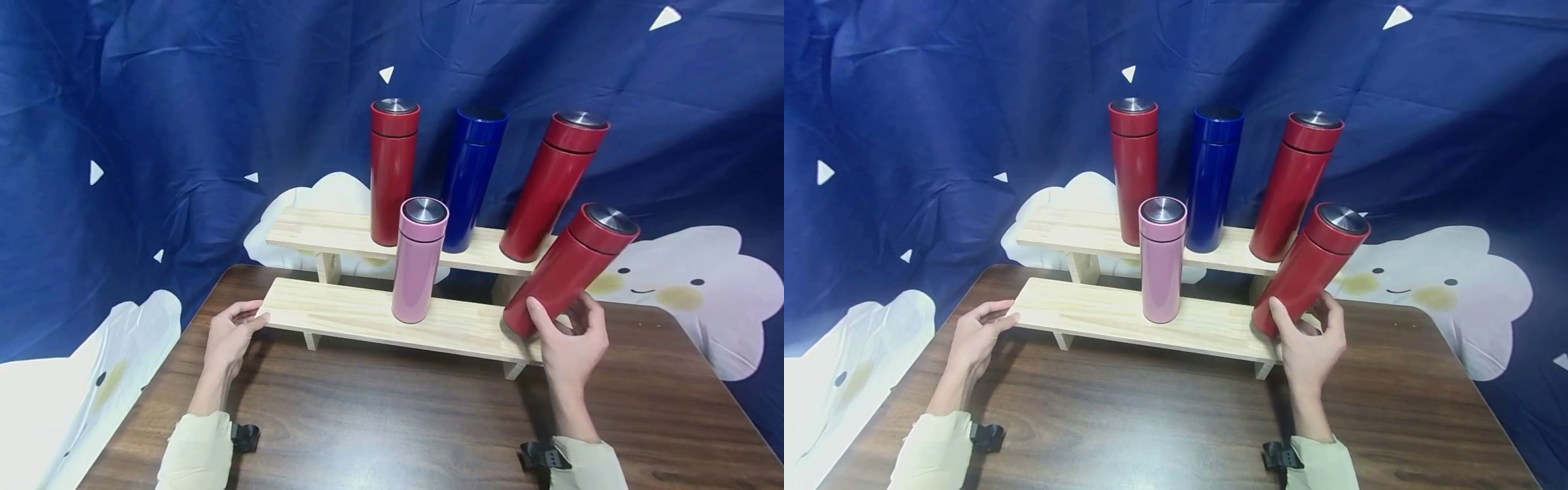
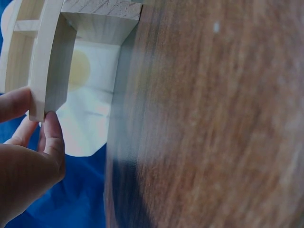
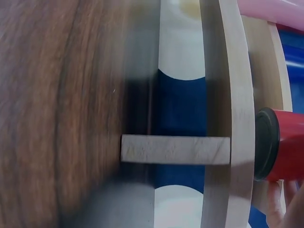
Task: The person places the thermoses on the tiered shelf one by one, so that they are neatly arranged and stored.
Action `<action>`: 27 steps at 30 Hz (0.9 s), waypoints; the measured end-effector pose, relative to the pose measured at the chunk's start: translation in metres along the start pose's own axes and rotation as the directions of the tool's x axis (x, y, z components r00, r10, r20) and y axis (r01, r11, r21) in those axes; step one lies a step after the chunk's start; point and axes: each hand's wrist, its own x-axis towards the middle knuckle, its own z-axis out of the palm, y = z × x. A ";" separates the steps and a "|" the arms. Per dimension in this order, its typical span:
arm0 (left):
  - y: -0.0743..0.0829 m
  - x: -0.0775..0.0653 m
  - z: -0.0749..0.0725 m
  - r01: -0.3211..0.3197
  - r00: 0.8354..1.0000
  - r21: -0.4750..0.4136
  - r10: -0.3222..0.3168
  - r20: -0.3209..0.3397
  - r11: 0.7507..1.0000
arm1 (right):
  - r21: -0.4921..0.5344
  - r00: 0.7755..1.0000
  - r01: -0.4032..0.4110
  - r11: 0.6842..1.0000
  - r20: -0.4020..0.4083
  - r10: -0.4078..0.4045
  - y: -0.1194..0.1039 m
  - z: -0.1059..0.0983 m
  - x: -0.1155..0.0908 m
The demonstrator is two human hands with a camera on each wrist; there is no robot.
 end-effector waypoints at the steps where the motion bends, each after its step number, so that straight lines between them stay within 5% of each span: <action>1: 0.000 0.000 0.000 -0.001 1.000 -0.001 0.001 0.002 1.000 | -0.003 1.000 -0.001 1.000 -0.001 0.001 0.000 0.001 -0.001; 11: -0.001 0.001 0.000 0.003 1.000 -0.001 -0.003 0.013 1.000 | -0.011 1.000 -0.002 1.000 0.010 0.002 -0.032 0.014 -0.015; 18: 0.000 0.000 0.000 0.005 1.000 -0.005 -0.005 0.012 1.000 | -0.019 1.000 -0.005 1.000 0.020 0.006 -0.002 0.016 -0.010; 27: 0.001 0.000 0.000 0.002 1.000 0.003 -0.002 0.011 1.000 | 0.010 0.999 0.009 1.000 0.034 -0.009 -0.005 0.021 -0.012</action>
